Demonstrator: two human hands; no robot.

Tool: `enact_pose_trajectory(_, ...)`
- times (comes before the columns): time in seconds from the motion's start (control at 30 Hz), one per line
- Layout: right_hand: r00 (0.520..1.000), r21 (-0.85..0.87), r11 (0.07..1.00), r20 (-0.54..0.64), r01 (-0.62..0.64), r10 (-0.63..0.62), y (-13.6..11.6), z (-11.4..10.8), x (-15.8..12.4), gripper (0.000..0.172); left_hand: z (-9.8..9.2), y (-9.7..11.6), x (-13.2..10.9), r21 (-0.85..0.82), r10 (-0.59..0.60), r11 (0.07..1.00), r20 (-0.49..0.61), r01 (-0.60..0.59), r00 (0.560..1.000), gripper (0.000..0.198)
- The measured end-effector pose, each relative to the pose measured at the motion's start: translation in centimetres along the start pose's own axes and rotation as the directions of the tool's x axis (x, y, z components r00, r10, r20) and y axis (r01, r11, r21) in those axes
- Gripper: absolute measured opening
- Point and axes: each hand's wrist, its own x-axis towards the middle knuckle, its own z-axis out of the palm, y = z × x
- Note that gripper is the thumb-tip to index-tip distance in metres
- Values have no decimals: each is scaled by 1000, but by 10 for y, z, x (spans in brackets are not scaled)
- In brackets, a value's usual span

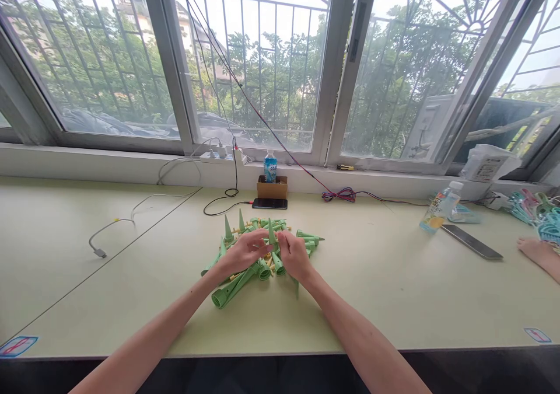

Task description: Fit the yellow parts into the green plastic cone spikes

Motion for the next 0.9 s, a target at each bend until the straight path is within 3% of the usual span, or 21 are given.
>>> enact_pose_trajectory(0.4,997,10,999,-57,-51,51,-1,1,1,47,4,-14,3,135,71,989,-48,-64,996,35)
enact_pose_trajectory(0.63,992,-12,1000,-128,-19,17,-2,-1,1,46,2,-10,3,25,-71,997,-158,76,985,40)
enact_pose_trajectory(0.8,998,-9,999,-51,36,-37,-6,-1,0,44,0,-5,5,-64,-156,986,-55,152,986,57)
enact_pose_trajectory(0.9,998,11,998,1,59,-59,-7,-1,0,43,0,-2,5,-88,-196,977,-28,193,980,56)
